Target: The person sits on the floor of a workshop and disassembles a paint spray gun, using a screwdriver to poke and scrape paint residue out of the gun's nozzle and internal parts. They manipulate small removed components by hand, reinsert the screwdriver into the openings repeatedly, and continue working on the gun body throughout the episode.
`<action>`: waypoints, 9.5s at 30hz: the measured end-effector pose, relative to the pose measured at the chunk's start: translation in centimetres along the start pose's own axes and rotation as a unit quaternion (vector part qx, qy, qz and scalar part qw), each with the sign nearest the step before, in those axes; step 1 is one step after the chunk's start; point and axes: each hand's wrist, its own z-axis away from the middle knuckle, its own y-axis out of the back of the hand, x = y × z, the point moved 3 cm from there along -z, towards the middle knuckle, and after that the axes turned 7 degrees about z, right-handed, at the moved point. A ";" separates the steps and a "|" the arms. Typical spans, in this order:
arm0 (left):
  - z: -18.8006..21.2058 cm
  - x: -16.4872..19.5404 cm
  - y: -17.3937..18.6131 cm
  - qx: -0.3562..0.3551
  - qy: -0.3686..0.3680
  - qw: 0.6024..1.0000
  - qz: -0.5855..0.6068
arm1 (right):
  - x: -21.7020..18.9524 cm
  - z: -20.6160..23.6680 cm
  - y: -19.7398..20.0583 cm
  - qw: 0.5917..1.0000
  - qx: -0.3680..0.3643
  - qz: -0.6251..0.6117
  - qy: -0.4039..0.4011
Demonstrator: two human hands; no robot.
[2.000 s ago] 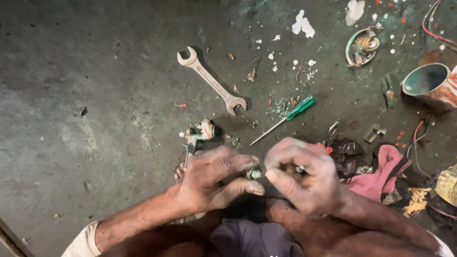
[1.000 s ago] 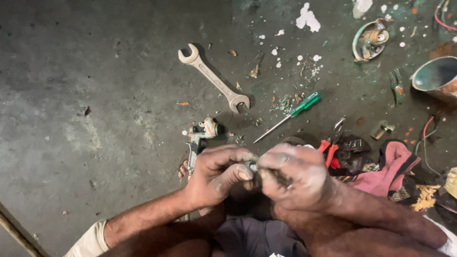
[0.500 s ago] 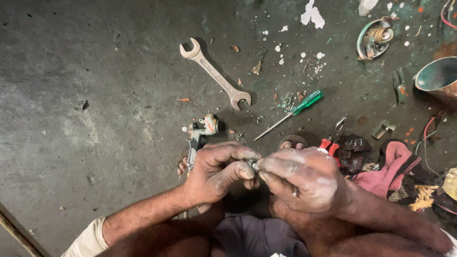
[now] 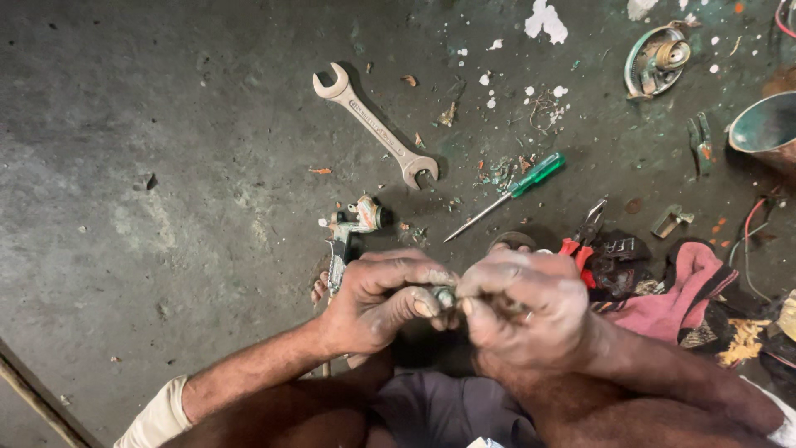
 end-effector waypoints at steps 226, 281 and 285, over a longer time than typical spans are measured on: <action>-0.7 1.2 1.3 0.085 0.022 0.994 -0.072 | 2.7 1.4 -1.9 0.943 0.027 0.217 0.251; 2.3 2.6 1.6 0.074 -0.186 0.961 -0.193 | 0.0 0.3 -4.3 0.935 0.141 0.211 0.248; 2.2 3.2 1.7 0.078 -0.261 0.928 -0.253 | -0.7 0.2 -4.6 0.848 0.129 0.406 0.314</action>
